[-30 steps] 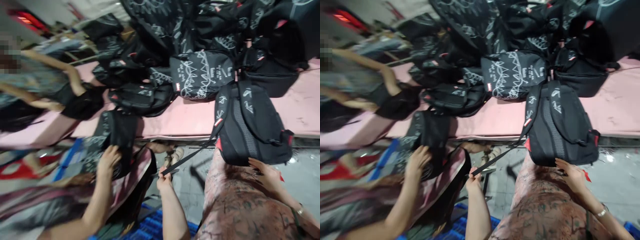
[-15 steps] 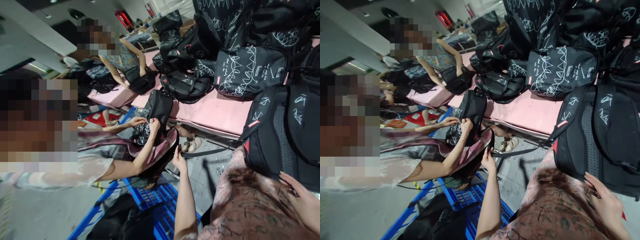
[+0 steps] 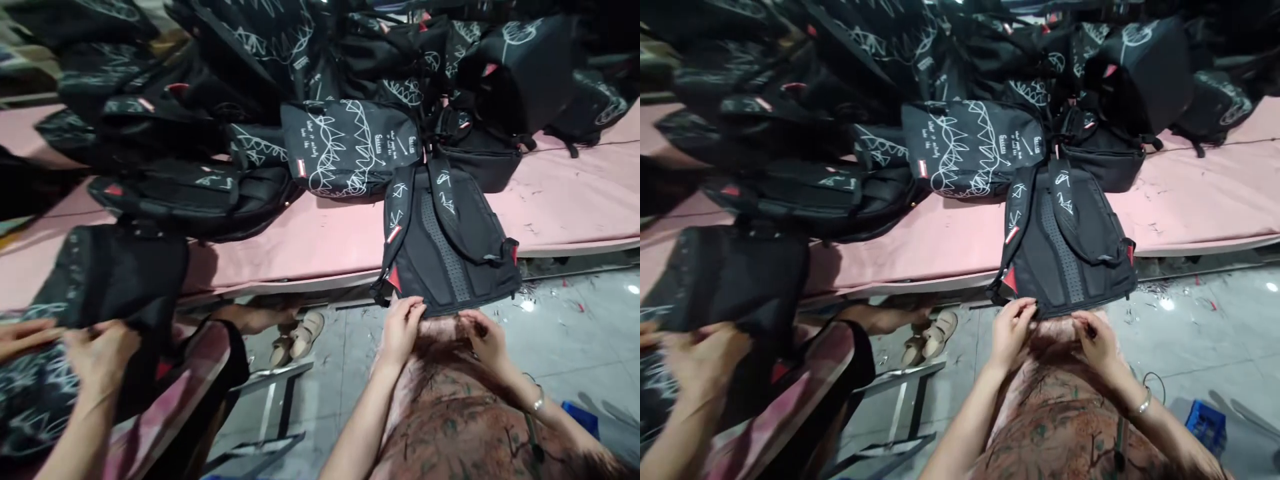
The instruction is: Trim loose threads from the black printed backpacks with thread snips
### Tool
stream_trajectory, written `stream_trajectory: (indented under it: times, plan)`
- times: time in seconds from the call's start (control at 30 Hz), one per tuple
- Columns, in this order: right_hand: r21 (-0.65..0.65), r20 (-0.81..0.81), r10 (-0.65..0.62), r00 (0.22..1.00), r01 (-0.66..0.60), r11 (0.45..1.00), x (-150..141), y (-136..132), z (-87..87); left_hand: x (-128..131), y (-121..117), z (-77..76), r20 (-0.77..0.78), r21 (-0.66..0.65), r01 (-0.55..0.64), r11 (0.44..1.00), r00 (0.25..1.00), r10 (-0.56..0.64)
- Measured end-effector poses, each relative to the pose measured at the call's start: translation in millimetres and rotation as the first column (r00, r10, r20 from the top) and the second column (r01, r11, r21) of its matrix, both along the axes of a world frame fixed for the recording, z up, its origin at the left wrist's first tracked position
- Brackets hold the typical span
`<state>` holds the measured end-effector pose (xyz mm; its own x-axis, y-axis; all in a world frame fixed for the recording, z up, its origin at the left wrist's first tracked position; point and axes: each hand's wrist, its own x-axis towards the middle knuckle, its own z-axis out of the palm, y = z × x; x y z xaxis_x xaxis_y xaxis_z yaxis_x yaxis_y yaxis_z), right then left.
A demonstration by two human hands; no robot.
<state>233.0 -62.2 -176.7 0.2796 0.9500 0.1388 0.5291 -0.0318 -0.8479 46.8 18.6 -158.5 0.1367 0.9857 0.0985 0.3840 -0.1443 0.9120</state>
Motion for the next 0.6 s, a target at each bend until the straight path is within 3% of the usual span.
stream_trajectory:
  times: [0.07,0.13,0.4,0.5,0.6]
  plan:
    - [-0.054,-0.032,0.016,0.999,-0.018,0.998,-0.9,-2.9,5.9,19.5,2.6,6.4,-0.053,0.062,0.074,0.995,0.996,-0.071]
    - [-0.087,-0.067,0.047,0.997,-0.053,0.995,-1.3,-5.8,11.5,25.3,3.5,9.2,-0.014,0.066,0.071,0.995,0.997,-0.07]
    - [-0.112,-0.202,0.217,0.955,-0.243,0.964,0.7,-19.5,8.6,-0.4,-36.2,-14.4,0.256,-0.1,-0.175,0.98,0.947,0.195]
    - [-0.099,-0.135,0.261,0.956,-0.275,0.956,-3.3,-19.2,9.8,-2.0,-47.5,-23.1,0.319,-0.116,-0.226,0.967,0.914,0.252]
    - [-0.1,0.048,0.283,0.958,-0.278,0.955,-9.7,-15.3,13.2,-0.3,-46.1,-25.6,0.374,-0.106,-0.217,0.97,0.895,0.241]
